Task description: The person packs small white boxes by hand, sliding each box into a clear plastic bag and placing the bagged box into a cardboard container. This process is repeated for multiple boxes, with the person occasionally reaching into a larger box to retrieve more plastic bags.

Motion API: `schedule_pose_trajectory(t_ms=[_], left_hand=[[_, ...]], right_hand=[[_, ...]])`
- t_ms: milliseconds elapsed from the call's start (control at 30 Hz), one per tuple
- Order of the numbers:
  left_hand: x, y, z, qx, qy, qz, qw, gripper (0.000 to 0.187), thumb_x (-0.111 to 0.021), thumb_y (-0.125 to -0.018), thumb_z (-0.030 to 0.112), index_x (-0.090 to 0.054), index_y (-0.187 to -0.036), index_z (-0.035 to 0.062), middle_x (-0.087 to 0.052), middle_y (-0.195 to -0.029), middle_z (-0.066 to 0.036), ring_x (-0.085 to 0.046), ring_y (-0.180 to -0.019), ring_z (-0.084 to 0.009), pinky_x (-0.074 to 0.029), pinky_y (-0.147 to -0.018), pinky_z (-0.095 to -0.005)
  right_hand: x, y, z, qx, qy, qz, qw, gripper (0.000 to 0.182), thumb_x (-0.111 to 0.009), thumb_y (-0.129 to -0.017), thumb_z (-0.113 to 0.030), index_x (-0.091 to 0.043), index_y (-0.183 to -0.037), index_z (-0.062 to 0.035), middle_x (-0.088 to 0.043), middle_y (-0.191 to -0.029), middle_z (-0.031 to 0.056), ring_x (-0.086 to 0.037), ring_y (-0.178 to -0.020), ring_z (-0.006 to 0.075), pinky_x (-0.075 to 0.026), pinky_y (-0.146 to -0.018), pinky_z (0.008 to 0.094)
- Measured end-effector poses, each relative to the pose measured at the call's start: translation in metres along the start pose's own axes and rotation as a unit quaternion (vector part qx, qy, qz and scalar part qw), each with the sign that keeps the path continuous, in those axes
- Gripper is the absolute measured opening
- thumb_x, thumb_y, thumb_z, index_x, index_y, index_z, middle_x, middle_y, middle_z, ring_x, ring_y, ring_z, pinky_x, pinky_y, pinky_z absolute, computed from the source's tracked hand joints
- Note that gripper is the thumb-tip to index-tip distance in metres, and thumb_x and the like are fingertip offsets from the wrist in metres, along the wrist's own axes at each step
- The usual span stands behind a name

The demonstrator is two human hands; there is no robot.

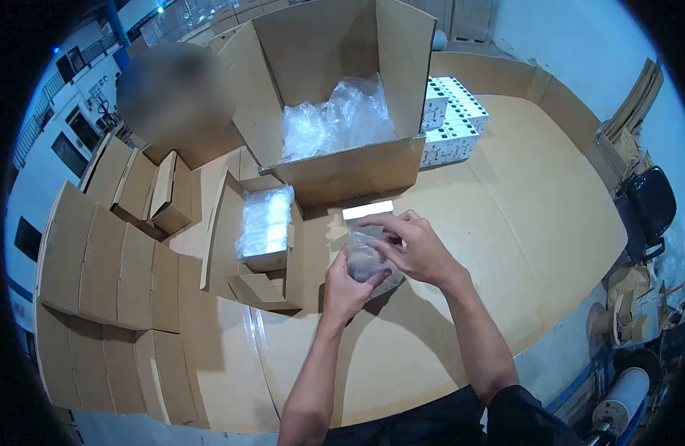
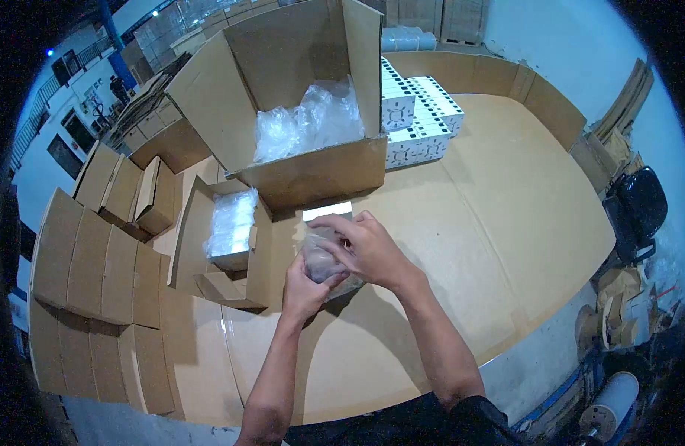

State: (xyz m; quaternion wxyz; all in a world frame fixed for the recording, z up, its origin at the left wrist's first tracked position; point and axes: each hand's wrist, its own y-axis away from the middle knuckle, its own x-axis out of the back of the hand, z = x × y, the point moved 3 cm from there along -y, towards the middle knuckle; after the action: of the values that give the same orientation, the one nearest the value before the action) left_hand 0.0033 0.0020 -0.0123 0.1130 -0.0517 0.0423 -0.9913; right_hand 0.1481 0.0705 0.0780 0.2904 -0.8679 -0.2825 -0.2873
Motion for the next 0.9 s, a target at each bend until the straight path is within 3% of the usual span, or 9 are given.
schedule_pose_trajectory(t_ms=[67, 133, 167, 200, 267, 433, 667, 733, 900], left_hand=[[-0.001, 0.0, -0.001, -0.004, 0.022, -0.001, 1.0, 0.055, -0.089, -0.075, 0.016, -0.059, -0.118, 0.0008, -0.072, -0.11, -0.013, -0.07, -0.1, -0.0195, -0.056, -0.087, -0.0351], [-0.001, 0.0, 0.0, 0.008, 0.022, -0.007, 1.0, 0.054, -0.088, -0.076, 0.013, -0.059, -0.12, 0.0006, -0.072, -0.111, -0.012, -0.07, -0.101, -0.019, -0.056, -0.089, -0.0345], [0.0, 0.0, 0.0, 0.008, 0.022, -0.008, 1.0, 0.054, -0.088, -0.076, 0.013, -0.059, -0.12, 0.0006, -0.072, -0.111, -0.012, -0.07, -0.101, -0.019, -0.056, -0.089, -0.0345], [0.0, 0.0, 0.001, 0.001, 0.019, -0.002, 1.0, 0.055, -0.088, -0.076, 0.012, -0.059, -0.121, 0.0004, -0.072, -0.111, -0.012, -0.069, -0.102, -0.0191, -0.055, -0.09, -0.0345], [-0.001, 0.0, 0.002, -0.006, 0.017, 0.001, 1.0, 0.056, -0.088, -0.076, 0.011, -0.058, -0.123, 0.0001, -0.071, -0.112, -0.013, -0.069, -0.102, -0.0193, -0.055, -0.091, -0.0344], [-0.001, 0.0, 0.002, 0.006, 0.021, 0.007, 1.0, 0.06, -0.088, -0.075, 0.011, -0.057, -0.125, -0.0002, -0.07, -0.114, -0.014, -0.069, -0.105, -0.0206, -0.055, -0.094, -0.0358], [0.003, 0.0, 0.005, 0.007, 0.027, 0.016, 0.999, 0.061, -0.089, -0.074, 0.012, -0.057, -0.125, 0.0004, -0.069, -0.114, -0.013, -0.068, -0.104, -0.0204, -0.055, -0.094, -0.0353], [0.002, -0.001, 0.005, 0.005, 0.024, 0.01, 1.0, 0.061, -0.089, -0.074, 0.013, -0.057, -0.124, 0.0009, -0.069, -0.114, -0.012, -0.068, -0.104, -0.0201, -0.055, -0.093, -0.0351], [0.003, -0.001, 0.003, 0.0, 0.012, 0.016, 1.0, 0.06, -0.089, -0.074, 0.014, -0.058, -0.124, 0.0017, -0.069, -0.112, -0.011, -0.068, -0.103, -0.0196, -0.054, -0.092, -0.0346]], right_hand=[[0.004, 0.0, 0.003, -0.002, -0.024, 0.032, 0.999, 0.043, -0.068, -0.089, -0.004, -0.062, -0.131, -0.0079, -0.073, -0.083, 0.0079, -0.069, -0.074, 0.0169, -0.046, -0.09, 0.0326], [0.018, 0.002, 0.011, -0.015, -0.145, 0.114, 0.983, 0.033, -0.065, -0.093, -0.006, -0.063, -0.126, -0.0027, -0.072, -0.081, 0.0092, -0.068, -0.073, 0.0142, -0.048, -0.085, 0.0304], [0.023, 0.004, 0.014, -0.044, -0.23, 0.146, 0.961, 0.024, -0.064, -0.095, -0.009, -0.065, -0.118, -0.0001, -0.074, -0.091, 0.0111, -0.071, -0.093, 0.0156, -0.051, -0.088, 0.0317], [0.022, 0.004, 0.021, -0.045, -0.229, 0.146, 0.961, 0.024, -0.064, -0.095, -0.009, -0.065, -0.118, -0.0001, -0.074, -0.091, 0.0111, -0.071, -0.093, 0.0156, -0.051, -0.088, 0.0317], [0.019, 0.004, 0.051, -0.032, -0.3, 0.243, 0.922, 0.024, -0.062, -0.097, -0.008, -0.064, -0.12, -0.0015, -0.074, -0.095, 0.0107, -0.07, -0.095, 0.0142, -0.051, -0.088, 0.031], [0.007, 0.006, 0.084, -0.058, -0.241, 0.188, 0.95, 0.034, -0.06, -0.095, 0.001, -0.06, -0.129, -0.0015, -0.068, -0.125, 0.009, -0.062, -0.113, 0.0162, -0.05, -0.093, 0.0301], [-0.018, -0.005, 0.088, -0.079, -0.337, 0.095, 0.933, 0.041, -0.066, -0.092, 0.001, -0.062, -0.132, -0.0042, -0.065, -0.13, 0.0069, -0.061, -0.111, 0.0148, -0.051, -0.095, 0.0308], [-0.023, -0.005, 0.089, -0.058, -0.362, 0.111, 0.924, 0.037, -0.068, -0.092, 0.0, -0.067, -0.128, -0.0058, -0.069, -0.119, 0.0032, -0.063, -0.102, 0.011, -0.053, -0.085, 0.0261], [-0.025, -0.005, 0.093, -0.061, -0.325, 0.123, 0.936, 0.035, -0.068, -0.091, 0.001, -0.068, -0.126, -0.0047, -0.069, -0.113, 0.0044, -0.065, -0.096, 0.0101, -0.055, -0.083, 0.0257]])
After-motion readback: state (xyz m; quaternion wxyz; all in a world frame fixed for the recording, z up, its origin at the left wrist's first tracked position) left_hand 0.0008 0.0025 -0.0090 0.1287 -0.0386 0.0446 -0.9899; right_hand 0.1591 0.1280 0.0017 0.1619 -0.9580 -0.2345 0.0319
